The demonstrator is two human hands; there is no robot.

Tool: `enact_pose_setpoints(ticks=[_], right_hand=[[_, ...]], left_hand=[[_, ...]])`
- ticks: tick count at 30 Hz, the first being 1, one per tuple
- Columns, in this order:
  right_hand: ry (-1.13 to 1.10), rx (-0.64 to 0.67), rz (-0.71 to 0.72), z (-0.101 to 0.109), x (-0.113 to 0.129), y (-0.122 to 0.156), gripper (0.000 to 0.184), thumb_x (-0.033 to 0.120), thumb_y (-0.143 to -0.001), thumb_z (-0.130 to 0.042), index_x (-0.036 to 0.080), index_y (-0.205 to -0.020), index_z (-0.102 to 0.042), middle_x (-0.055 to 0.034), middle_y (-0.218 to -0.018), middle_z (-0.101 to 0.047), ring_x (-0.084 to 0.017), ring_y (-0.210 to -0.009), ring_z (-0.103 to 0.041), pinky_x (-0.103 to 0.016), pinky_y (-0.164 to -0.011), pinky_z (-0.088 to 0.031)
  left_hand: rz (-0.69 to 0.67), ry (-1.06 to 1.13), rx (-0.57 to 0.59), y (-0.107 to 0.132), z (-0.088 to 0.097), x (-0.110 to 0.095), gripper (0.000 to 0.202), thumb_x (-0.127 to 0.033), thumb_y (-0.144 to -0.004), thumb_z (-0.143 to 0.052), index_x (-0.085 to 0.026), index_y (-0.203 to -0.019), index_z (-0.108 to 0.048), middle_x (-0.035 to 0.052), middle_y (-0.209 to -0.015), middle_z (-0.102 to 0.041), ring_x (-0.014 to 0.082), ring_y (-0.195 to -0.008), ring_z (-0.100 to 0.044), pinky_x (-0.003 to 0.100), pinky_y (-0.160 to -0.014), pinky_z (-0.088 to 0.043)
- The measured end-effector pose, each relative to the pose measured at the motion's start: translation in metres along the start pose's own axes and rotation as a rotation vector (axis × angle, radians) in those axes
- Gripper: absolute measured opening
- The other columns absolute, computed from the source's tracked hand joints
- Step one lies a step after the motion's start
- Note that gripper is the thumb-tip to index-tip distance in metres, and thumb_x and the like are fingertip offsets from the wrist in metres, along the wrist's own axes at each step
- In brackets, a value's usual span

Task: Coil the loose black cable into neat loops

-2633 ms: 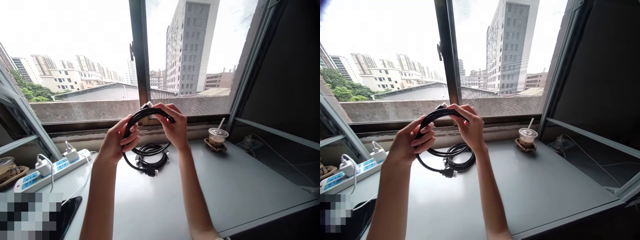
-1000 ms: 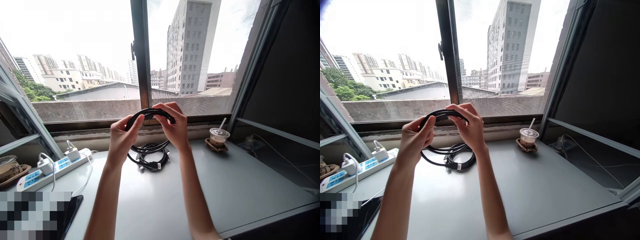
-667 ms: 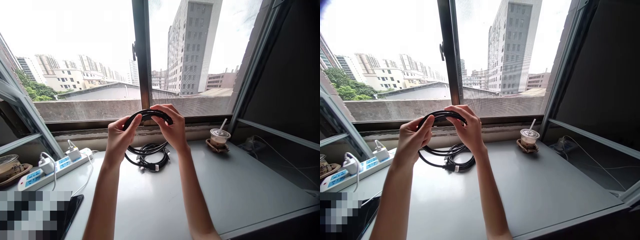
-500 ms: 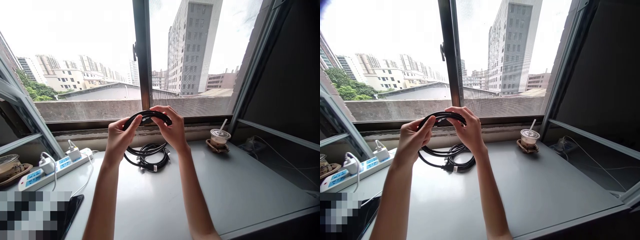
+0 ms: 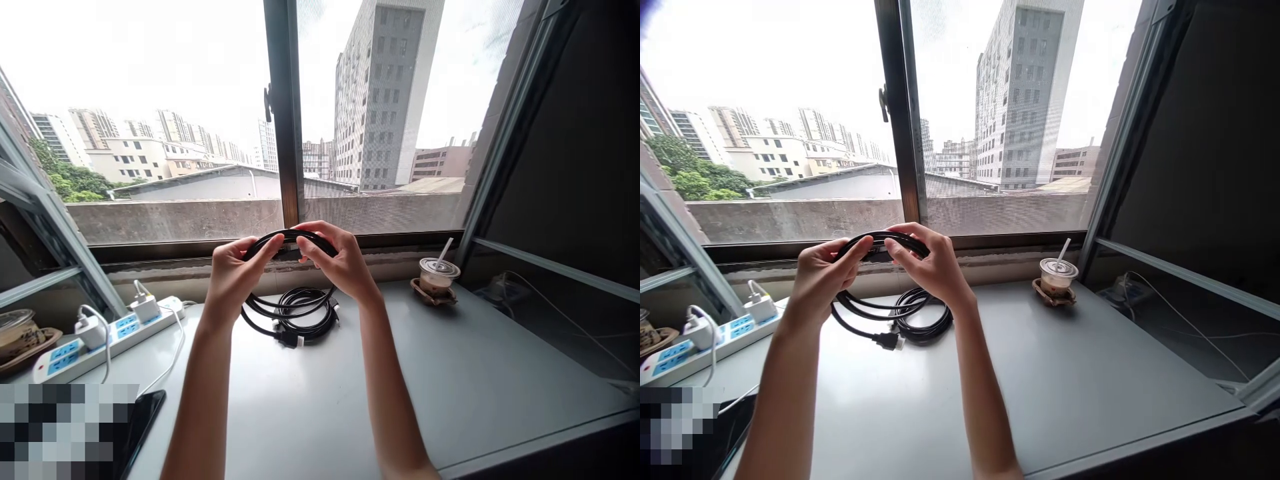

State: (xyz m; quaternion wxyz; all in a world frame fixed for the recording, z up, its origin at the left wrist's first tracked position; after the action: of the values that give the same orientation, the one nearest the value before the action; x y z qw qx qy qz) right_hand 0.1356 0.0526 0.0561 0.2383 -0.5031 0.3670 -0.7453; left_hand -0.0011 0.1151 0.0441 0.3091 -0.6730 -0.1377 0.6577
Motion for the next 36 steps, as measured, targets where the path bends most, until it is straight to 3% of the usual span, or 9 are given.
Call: enact_pose_setpoints(ticks=[5,8,12,15,21,25,31,36], right_hand=[[0.102,-0.025,0.096,-0.001,0.016,0.002,0.026,0.031,-0.088,-0.051,0.024,-0.112,-0.057,-0.0007,-0.109,-0.060,-0.013,-0.098,-0.056,-0.022,-0.072,-0.048],[0.177,-0.028,0.140,-0.004,0.023,0.004,0.024,0.036,-0.086,-0.055,0.024,-0.106,-0.060,-0.0006,-0.108,-0.059,-0.013,-0.095,-0.056,-0.020,-0.067,-0.047],[0.327,-0.077,0.203,-0.005,0.029,0.006,0.028,0.043,-0.075,-0.067,0.024,-0.096,-0.064,-0.0013,-0.110,-0.056,-0.016,-0.099,-0.055,-0.025,-0.078,-0.046],[0.377,-0.120,0.226,-0.005,0.031,0.006,0.023,0.040,-0.077,-0.065,0.024,-0.093,-0.065,-0.0010,-0.110,-0.057,-0.016,-0.100,-0.055,-0.025,-0.078,-0.046],[0.343,-0.132,0.197,-0.001,0.024,0.003,0.020,0.039,-0.083,-0.060,0.022,-0.094,-0.062,0.0011,-0.099,-0.061,-0.011,-0.080,-0.059,-0.019,-0.060,-0.043],[0.285,-0.142,0.176,0.003,0.018,0.001,0.020,0.038,-0.083,-0.059,0.021,-0.094,-0.060,0.0020,-0.093,-0.063,-0.010,-0.075,-0.059,-0.020,-0.068,-0.043],[0.114,-0.254,0.098,0.016,0.005,-0.002,0.019,0.035,-0.082,-0.060,0.021,-0.093,-0.059,0.0012,-0.090,-0.063,-0.012,-0.089,-0.058,-0.022,-0.077,-0.044],[-0.019,-0.418,-0.033,0.034,-0.016,-0.001,0.026,0.042,-0.081,-0.057,0.021,-0.095,-0.053,-0.0002,-0.080,-0.058,-0.009,-0.064,-0.055,-0.019,-0.054,-0.043]], left_hand=[[0.032,0.015,-0.027,0.000,0.005,0.001,0.051,-0.043,-0.064,-0.074,-0.015,-0.048,-0.035,-0.0069,-0.046,-0.025,0.0022,-0.041,-0.019,0.019,-0.037,-0.012],[0.081,0.047,-0.030,0.001,0.005,0.003,0.051,-0.046,-0.063,-0.075,-0.015,-0.048,-0.038,-0.0072,-0.045,-0.024,0.0019,-0.040,-0.018,0.019,-0.036,-0.012],[0.146,0.090,-0.022,0.003,0.003,0.005,0.050,-0.051,-0.061,-0.074,-0.014,-0.050,-0.042,-0.0076,-0.045,-0.022,0.0015,-0.039,-0.016,0.019,-0.035,-0.010],[0.147,0.112,0.009,0.003,0.000,0.003,0.050,-0.054,-0.061,-0.073,-0.015,-0.053,-0.044,-0.0078,-0.045,-0.021,0.0016,-0.039,-0.015,0.019,-0.035,-0.008],[0.198,0.107,0.171,0.003,-0.013,0.008,0.055,-0.059,-0.066,-0.067,-0.017,-0.050,-0.036,-0.0066,-0.043,-0.023,0.0018,-0.034,-0.017,0.021,-0.035,-0.005],[0.214,0.089,0.249,0.003,-0.019,0.011,0.056,-0.061,-0.072,-0.060,-0.016,-0.048,-0.035,-0.0065,-0.040,-0.023,0.0019,-0.031,-0.021,0.021,-0.035,-0.008],[0.219,0.142,0.230,0.002,-0.018,0.012,0.052,-0.057,-0.072,-0.063,-0.015,-0.049,-0.043,-0.0067,-0.040,-0.026,0.0042,-0.031,-0.033,0.020,-0.036,-0.027],[0.248,0.174,0.180,0.002,-0.015,0.017,0.040,-0.051,-0.065,-0.072,-0.015,-0.073,-0.057,-0.0085,-0.043,-0.031,0.0085,-0.041,-0.047,0.018,-0.044,-0.037]])
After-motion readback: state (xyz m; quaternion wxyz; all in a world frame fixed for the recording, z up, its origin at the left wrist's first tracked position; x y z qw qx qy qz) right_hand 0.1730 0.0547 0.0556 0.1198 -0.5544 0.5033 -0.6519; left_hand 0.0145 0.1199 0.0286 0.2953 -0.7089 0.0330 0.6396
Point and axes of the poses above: each hand's wrist, its own y-axis away from the middle knuckle, its own z-axis out of the back of the hand, x = y × z, the point moved 9 cm from there along -y, towards the middle knuckle
